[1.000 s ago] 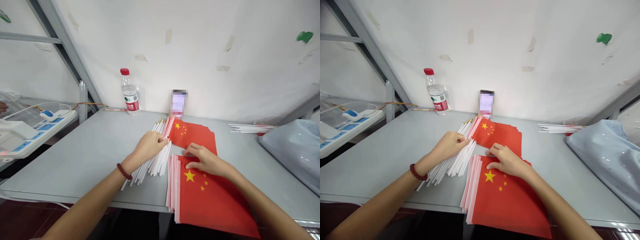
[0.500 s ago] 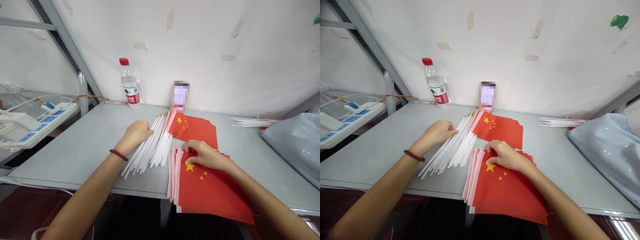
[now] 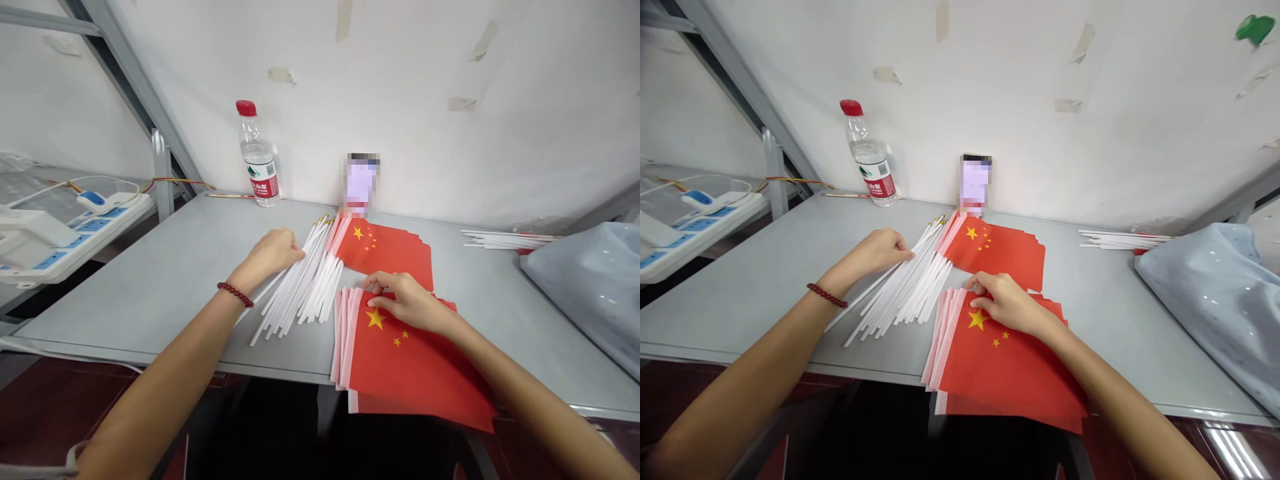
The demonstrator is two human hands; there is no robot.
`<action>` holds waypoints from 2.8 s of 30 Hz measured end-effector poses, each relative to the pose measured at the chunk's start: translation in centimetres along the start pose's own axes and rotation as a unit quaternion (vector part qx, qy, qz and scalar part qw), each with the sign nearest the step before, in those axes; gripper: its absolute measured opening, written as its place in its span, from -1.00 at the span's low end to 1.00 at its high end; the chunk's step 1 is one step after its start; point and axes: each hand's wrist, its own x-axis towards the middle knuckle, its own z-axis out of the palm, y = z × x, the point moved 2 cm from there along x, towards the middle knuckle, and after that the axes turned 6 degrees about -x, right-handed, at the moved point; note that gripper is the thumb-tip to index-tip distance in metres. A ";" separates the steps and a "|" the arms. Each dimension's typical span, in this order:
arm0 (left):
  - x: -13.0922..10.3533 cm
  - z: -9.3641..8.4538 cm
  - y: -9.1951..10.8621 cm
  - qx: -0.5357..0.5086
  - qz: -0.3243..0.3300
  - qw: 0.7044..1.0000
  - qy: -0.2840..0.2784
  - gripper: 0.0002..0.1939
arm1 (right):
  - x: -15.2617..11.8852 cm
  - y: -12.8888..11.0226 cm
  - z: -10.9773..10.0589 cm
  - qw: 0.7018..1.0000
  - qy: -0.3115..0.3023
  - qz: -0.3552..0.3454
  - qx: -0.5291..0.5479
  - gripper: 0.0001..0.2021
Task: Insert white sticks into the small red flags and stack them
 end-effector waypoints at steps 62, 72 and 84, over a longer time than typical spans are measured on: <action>-3.5 2.0 4.8 -0.428 0.062 0.898 -0.078 -0.82 | -0.3 -2.4 1.0 0.992 -0.002 -0.081 0.093 -0.88; -3.6 2.1 4.8 -0.418 0.047 0.903 -0.094 -0.83 | -0.4 -2.5 1.0 0.992 -0.013 -0.078 0.095 -0.89; -3.5 2.6 4.7 -0.418 0.050 0.900 -0.111 -0.81 | -0.7 -2.8 0.9 0.991 -0.019 -0.093 0.094 -0.90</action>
